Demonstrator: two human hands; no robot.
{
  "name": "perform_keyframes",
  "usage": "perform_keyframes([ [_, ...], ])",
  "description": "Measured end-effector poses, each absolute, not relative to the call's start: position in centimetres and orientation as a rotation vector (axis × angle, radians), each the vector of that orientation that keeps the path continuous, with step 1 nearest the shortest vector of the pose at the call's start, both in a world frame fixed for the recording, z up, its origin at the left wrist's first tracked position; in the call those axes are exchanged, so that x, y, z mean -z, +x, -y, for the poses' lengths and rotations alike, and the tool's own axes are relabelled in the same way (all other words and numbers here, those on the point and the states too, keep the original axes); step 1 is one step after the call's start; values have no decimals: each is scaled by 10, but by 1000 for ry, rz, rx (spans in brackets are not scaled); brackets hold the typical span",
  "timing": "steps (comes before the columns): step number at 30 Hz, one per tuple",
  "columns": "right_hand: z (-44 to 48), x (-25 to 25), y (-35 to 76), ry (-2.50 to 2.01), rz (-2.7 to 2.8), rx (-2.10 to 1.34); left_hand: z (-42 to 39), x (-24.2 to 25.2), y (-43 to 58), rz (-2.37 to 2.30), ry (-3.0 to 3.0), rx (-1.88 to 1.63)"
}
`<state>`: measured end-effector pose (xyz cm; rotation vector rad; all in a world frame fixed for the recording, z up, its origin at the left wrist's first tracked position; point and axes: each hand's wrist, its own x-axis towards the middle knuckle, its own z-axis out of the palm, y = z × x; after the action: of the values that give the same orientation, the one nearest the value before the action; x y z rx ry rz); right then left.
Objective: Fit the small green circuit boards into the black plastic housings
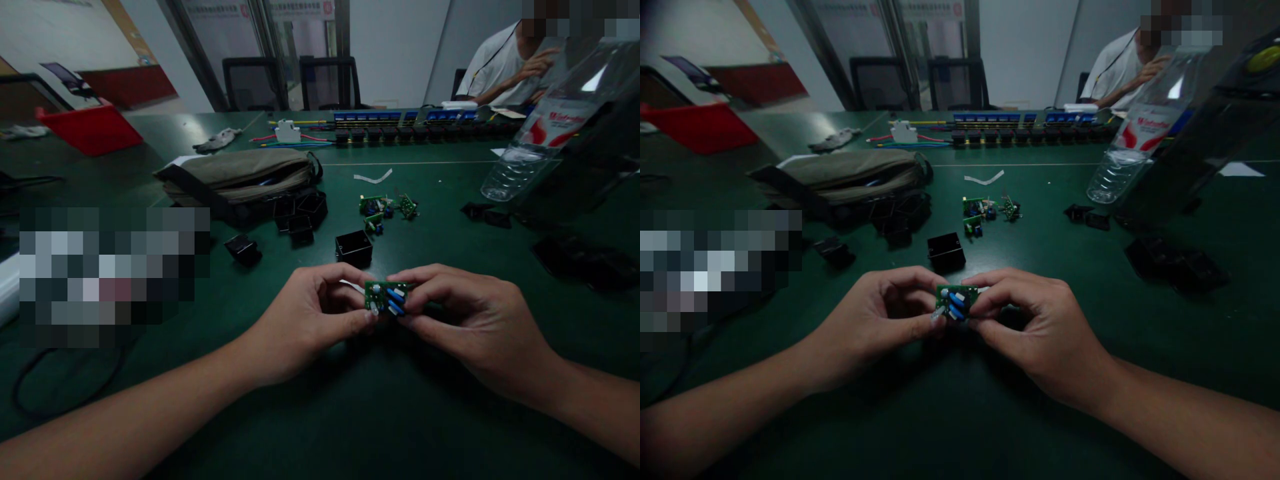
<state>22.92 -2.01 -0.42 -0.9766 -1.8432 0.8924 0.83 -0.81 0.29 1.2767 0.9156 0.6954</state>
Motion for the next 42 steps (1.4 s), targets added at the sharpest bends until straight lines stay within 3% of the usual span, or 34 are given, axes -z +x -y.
perform_keyframes([
  [12, 21, 6, 230, -980, 1792, -964, 11, 0, 8, -894, 1433, -705],
  [22, 15, 12, 236, -1125, 1476, -1230, -1, -2, -6, -1300, 2342, -1013],
  [25, 12, 16, 237, -1064, 1382, -1331, -10, 3, -7, -1412, 2479, -961],
  [33, 10, 15, 233, -1052, 1119, -1484, -17, 13, -7, -1364, 2420, -683],
  [42, 6, 12, 232, -1128, 948, -1517, -17, 14, -8, -1279, 2315, -970],
])
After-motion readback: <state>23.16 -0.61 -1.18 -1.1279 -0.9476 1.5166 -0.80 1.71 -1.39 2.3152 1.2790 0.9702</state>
